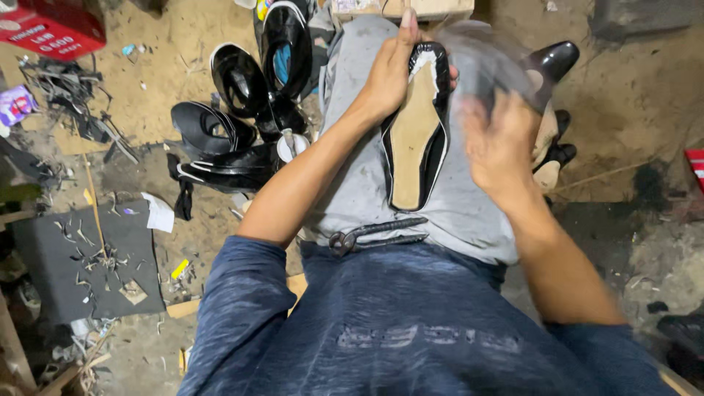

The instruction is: The person uses a curved metal tool to press and shape the sole of a black shoe, then hammers the sole edge to secure it. The person repeats this process on another shoe, adjusting the sole and hammering the edges.

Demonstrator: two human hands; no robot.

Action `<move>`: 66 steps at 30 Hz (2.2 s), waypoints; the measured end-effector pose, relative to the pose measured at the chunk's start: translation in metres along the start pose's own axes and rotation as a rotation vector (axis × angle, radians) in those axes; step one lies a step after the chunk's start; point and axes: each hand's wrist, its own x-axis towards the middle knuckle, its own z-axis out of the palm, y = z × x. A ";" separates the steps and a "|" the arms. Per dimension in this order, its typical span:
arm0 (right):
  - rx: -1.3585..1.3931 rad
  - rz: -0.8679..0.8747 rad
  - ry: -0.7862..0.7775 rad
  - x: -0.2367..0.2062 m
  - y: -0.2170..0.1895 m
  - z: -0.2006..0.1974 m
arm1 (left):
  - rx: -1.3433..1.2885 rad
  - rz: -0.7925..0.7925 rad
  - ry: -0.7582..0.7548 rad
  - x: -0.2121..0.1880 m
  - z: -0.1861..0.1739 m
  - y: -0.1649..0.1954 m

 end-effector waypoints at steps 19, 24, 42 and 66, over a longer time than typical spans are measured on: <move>-0.046 0.190 0.057 -0.012 0.012 0.007 | -0.013 0.001 0.011 -0.001 -0.002 -0.011; 0.163 0.587 0.101 -0.013 -0.006 0.010 | -0.116 -0.047 0.023 0.005 -0.007 -0.017; 0.147 0.735 0.244 -0.051 0.000 -0.039 | -0.389 -0.348 -0.140 -0.004 -0.005 0.024; 0.100 0.687 0.045 -0.008 0.012 0.020 | -0.131 -0.096 -0.036 0.006 -0.014 -0.013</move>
